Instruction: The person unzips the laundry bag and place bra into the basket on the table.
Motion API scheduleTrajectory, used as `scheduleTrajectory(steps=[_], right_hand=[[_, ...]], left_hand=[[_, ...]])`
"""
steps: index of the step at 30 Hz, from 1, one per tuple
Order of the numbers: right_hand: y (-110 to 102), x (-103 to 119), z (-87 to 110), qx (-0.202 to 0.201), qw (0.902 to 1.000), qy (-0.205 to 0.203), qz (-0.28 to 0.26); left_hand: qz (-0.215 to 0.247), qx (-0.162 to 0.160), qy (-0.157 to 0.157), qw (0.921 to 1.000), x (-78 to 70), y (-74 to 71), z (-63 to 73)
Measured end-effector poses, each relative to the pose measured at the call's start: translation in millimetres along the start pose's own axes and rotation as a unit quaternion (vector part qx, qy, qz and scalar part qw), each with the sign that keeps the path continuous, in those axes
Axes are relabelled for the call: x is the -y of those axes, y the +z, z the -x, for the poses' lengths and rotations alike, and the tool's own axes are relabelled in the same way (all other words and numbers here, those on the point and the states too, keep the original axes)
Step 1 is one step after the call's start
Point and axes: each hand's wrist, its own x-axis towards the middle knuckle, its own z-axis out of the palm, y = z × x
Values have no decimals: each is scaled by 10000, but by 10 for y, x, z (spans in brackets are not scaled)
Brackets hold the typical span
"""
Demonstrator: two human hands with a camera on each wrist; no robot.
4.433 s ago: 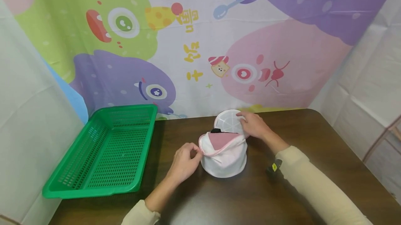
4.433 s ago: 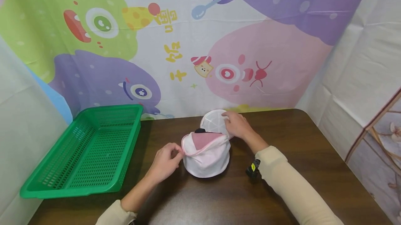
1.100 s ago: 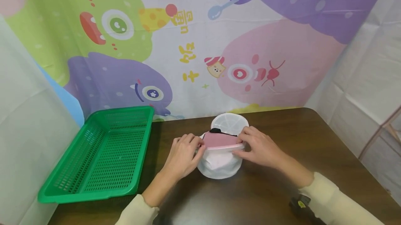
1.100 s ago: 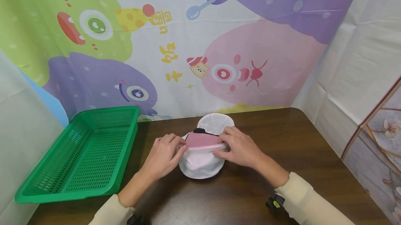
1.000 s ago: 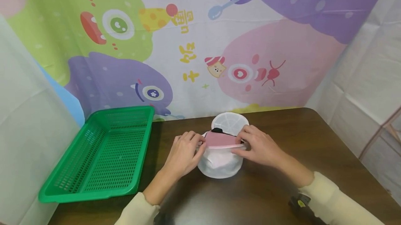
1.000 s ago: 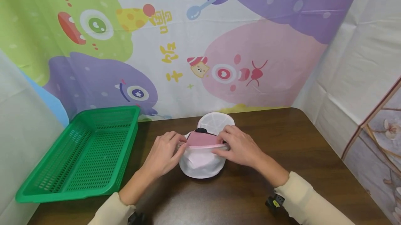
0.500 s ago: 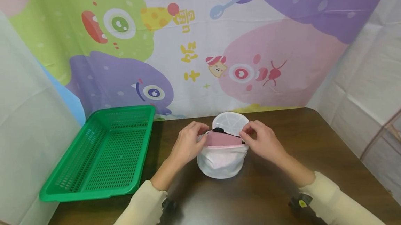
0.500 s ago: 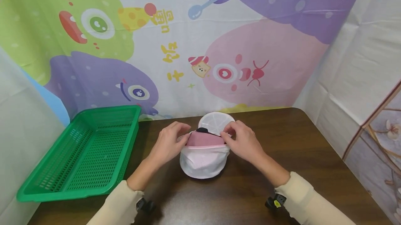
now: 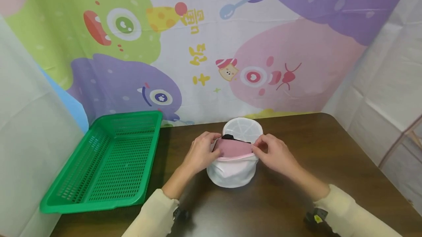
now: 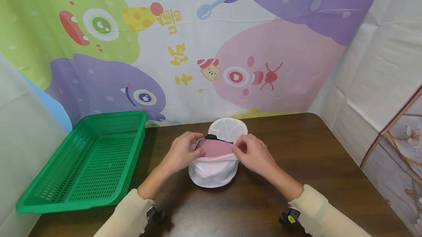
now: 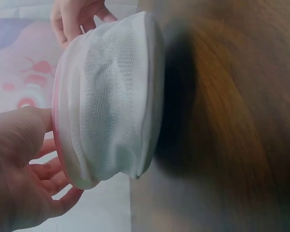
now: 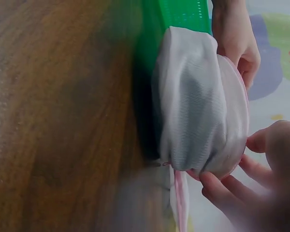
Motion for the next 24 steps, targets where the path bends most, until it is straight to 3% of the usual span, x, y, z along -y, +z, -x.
scheduleTrajectory(steps=[13,19,24], right_hand=[[71,9,83,275,9996,-62,7],[92,-15,89,379,9993,-2,77],[102,-25,99,494,9987,75,130]], left_hand=[[-79,-99,-206,9997,69,24,61],[-105,16,-548,9984,105,43,71],[-166,98,-603,9980,119,46,97]])
